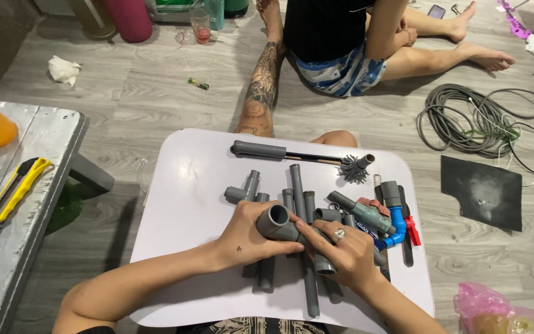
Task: The person is assembling a structure using various PVC pipe segments, T-junctions, and elbow connectors on a small white surface.
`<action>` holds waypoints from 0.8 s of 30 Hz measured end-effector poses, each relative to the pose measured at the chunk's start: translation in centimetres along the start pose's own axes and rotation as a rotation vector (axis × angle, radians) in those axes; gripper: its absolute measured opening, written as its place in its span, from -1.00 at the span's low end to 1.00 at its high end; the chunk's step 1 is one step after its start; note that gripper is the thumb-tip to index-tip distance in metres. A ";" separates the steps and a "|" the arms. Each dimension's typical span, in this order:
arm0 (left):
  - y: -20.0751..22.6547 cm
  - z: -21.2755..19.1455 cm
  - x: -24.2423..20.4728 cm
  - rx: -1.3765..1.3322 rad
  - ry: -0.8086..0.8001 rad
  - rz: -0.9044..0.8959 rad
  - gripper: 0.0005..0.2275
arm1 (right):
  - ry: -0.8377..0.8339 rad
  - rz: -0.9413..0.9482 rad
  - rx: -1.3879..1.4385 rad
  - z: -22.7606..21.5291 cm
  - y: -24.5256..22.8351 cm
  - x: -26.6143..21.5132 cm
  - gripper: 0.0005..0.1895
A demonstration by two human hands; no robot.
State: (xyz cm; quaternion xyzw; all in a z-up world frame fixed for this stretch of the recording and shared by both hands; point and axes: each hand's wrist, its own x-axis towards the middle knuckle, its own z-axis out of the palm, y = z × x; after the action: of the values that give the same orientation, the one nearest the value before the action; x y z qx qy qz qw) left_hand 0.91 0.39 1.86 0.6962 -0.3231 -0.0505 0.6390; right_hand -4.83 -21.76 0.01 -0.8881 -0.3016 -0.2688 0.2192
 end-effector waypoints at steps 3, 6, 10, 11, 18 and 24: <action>0.1 -0.1 0.0 -0.002 -0.015 -0.003 -0.74 | -0.010 0.010 0.003 0.0 -0.1 0.0 -0.52; -0.2 -0.1 0.1 0.013 -0.002 -0.002 -0.74 | -0.021 0.020 -0.042 0.0 -0.1 -0.2 -0.53; -0.1 -0.2 0.1 0.022 0.005 -0.002 -0.74 | -0.015 0.010 -0.091 0.6 0.5 -0.8 -0.54; -0.1 -0.2 0.1 0.009 0.000 0.002 -0.74 | -0.014 0.014 -0.085 0.6 0.5 -0.8 -0.53; 0.0 -0.3 0.3 0.006 -0.015 0.021 -0.75 | 0.003 0.031 -0.089 0.7 0.3 -0.9 -0.52; -0.4 -0.2 0.4 0.015 0.004 0.022 -0.74 | -0.007 0.045 -0.075 0.6 0.3 -0.6 -0.49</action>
State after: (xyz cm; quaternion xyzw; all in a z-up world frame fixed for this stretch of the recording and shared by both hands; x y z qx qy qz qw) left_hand 1.47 0.40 1.71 0.6974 -0.3298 -0.0394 0.6350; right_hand -4.88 -21.89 -0.88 -0.9032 -0.2719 -0.2719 0.1909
